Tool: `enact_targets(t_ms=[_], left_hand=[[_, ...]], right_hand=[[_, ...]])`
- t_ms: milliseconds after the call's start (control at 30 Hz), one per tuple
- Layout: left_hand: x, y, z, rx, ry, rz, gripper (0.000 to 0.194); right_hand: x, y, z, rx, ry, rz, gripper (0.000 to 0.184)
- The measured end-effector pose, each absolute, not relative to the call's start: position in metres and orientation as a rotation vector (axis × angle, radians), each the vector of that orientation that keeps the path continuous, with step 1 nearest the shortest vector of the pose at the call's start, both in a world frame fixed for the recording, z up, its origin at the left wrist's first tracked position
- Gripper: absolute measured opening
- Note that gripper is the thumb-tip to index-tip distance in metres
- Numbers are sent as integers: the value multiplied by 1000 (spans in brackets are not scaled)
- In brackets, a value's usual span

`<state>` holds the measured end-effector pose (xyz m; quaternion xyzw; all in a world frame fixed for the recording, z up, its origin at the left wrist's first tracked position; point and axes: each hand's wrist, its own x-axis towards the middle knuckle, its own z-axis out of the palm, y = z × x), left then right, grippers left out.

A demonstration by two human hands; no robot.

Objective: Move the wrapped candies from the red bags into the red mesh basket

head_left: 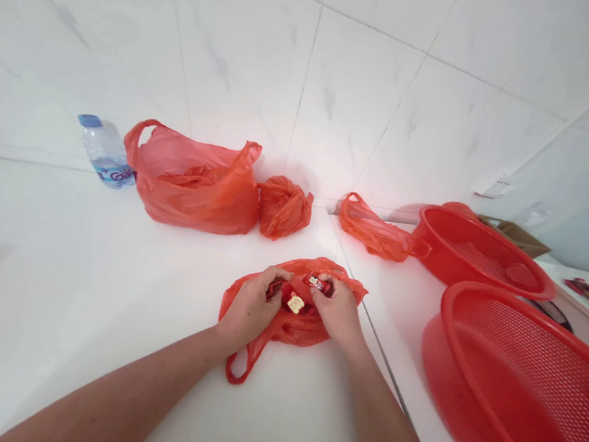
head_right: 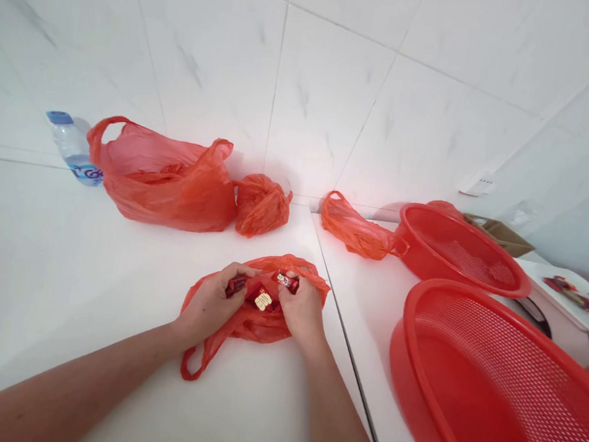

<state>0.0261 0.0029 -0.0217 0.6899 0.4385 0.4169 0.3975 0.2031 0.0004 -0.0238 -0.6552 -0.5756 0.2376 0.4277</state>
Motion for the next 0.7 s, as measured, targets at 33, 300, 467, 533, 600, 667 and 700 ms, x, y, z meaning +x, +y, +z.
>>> enact_targets(t_ms=[33,300,467,533,600,667,700], left_hand=[[26,3,-22,1745,1117,1072,31],[27,2,-23,1673,1097,1081,23],[27,3,-18,1651,1174,1050,13],[26,3,-16,1645,1214,1039,10],[26,3,-15,1649,1224,1033,10],[26,2,-13,1660,1218,1031,10],[26,2,-13,1665,1214,1028,11]], right_hand=[[202,0,-24,-1612,-1452,630,3],[190,-9,-17,-1425,-1491,918,11],[184,-14,-10,-1448,-1597,892,13],[184,-14,-9,-1430,-1618,898,14],[185,-14,-9,-1428,-1597,912,17],[187,-14,-9,-1426,-1586,934,15],[187,-14,-9,-1418,-1592,946,13]])
